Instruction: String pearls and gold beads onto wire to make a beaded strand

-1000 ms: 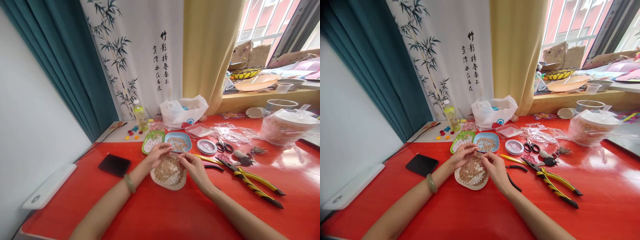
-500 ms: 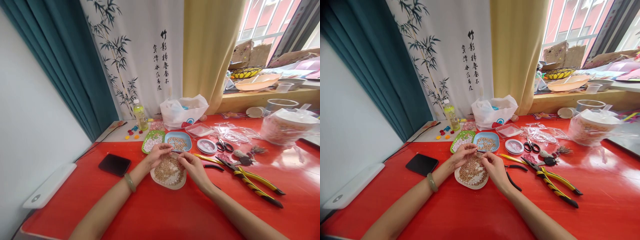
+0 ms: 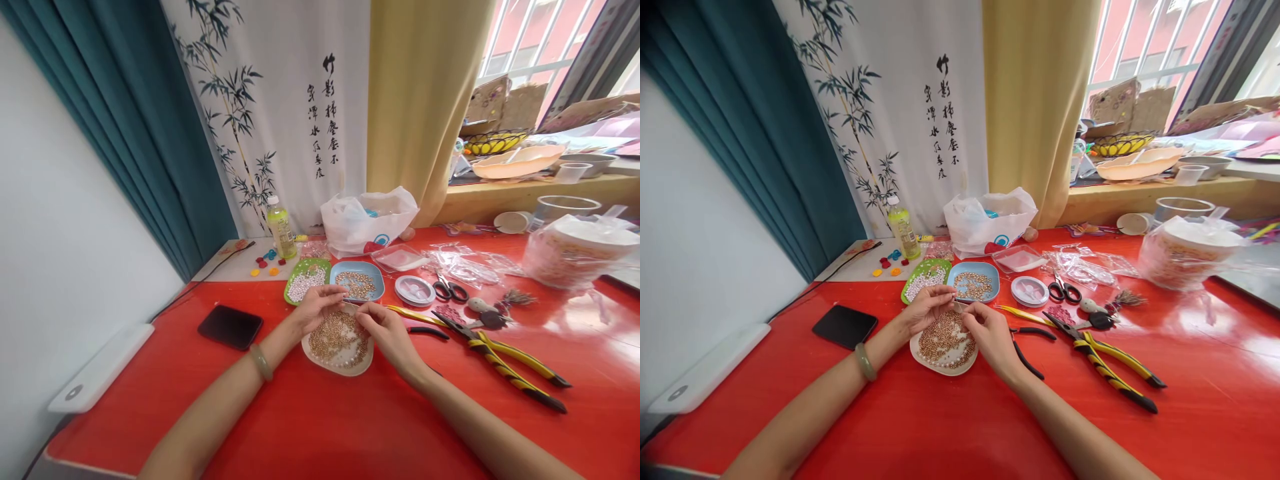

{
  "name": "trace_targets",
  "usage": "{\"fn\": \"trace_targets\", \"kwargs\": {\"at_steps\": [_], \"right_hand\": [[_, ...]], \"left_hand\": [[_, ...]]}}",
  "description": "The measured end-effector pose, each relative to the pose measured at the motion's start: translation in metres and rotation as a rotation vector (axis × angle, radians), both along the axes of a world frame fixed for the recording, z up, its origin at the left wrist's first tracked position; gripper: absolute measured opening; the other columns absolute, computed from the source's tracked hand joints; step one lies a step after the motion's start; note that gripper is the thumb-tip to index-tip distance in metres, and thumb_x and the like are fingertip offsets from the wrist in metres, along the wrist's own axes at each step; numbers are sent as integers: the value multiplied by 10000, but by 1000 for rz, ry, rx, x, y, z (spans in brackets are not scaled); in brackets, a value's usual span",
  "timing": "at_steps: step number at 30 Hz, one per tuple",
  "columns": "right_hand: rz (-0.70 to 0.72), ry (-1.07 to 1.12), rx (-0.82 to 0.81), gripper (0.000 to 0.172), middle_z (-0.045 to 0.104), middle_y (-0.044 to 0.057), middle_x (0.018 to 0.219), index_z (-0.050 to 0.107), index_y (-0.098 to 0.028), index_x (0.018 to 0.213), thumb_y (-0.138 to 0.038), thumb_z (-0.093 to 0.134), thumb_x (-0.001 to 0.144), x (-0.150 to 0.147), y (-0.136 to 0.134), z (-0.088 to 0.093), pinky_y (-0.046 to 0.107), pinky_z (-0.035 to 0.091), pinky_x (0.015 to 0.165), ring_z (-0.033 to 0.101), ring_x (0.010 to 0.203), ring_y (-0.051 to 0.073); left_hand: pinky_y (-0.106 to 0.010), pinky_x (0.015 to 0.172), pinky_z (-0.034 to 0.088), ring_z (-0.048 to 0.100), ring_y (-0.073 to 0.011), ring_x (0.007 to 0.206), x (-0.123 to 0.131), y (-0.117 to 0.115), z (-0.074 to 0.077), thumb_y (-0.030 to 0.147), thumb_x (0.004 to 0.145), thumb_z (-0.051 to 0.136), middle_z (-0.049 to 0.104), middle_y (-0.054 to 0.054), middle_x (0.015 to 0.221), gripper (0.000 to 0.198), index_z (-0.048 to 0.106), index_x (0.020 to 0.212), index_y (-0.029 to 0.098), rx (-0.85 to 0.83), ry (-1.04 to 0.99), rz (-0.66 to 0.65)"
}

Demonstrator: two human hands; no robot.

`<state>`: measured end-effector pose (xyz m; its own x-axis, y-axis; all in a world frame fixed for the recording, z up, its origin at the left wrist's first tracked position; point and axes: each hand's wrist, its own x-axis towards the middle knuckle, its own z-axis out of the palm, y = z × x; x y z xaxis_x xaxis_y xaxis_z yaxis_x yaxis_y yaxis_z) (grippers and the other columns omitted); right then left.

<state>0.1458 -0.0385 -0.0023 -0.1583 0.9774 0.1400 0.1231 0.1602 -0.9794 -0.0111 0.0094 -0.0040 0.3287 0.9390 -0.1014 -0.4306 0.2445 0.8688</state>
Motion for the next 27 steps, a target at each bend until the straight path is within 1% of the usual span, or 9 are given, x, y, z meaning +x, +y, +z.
{"fn": "trace_targets", "kwargs": {"at_steps": [5,9,12,15,18,21,23,24,27], "right_hand": [[-5,-11,-2,165,483,-29,523,489,-180,590,-270,478,727,0,-1,1,233,367,510,451,510,117],[-6,-20,-8,174,484,-25,521,492,-180,588,-284,479,727,0,-1,3,235,371,510,454,510,119],[-7,-23,-12,182,478,-24,519,495,-181,586,-299,482,724,-1,-1,4,236,372,507,454,507,121],[-7,-22,-15,186,482,-26,524,503,-180,589,-304,485,726,-2,-1,3,237,372,507,457,506,120],[-1,-26,-7,197,496,-25,535,522,-178,621,-328,487,743,-1,1,1,237,373,511,464,514,122],[21,-21,17,229,505,-20,563,539,-176,661,-375,490,764,0,2,-1,237,378,512,464,521,119],[33,0,16,248,509,-18,578,540,-176,678,-402,494,768,0,3,-2,238,389,507,466,518,116],[36,13,11,254,512,-16,583,539,-176,682,-412,498,766,0,4,-2,239,394,503,468,515,115],[39,32,-4,268,524,-7,603,544,-173,697,-431,509,762,0,4,-2,243,412,498,482,526,118]], "left_hand": [[-176,643,461,572,-55,597,0,0,1,112,567,720,624,-16,710,192,660,749,93,-6,22,4],[-180,631,456,566,-62,608,0,-1,2,129,567,724,613,-21,719,205,660,759,94,30,62,-2],[-201,651,457,563,-72,639,1,-1,1,160,572,725,612,-28,764,236,650,790,109,90,92,2],[-223,662,458,568,-98,681,1,-2,1,186,562,732,612,-39,768,272,635,804,110,171,167,-2],[-236,668,459,575,-116,697,2,-4,3,218,580,723,613,-45,750,295,623,836,111,262,252,-51],[-247,678,459,578,-118,699,-1,-2,7,263,632,687,626,-61,793,335,598,924,125,315,279,-99],[-251,665,459,564,-101,661,-7,2,11,311,670,649,629,-74,842,347,585,960,131,337,305,-58],[-251,656,459,548,-89,632,-11,6,12,338,688,624,627,-77,859,341,588,957,131,351,333,-6],[-233,629,448,531,-87,620,-30,21,14,340,693,601,629,-70,847,282,618,884,133,400,561,163]]}}
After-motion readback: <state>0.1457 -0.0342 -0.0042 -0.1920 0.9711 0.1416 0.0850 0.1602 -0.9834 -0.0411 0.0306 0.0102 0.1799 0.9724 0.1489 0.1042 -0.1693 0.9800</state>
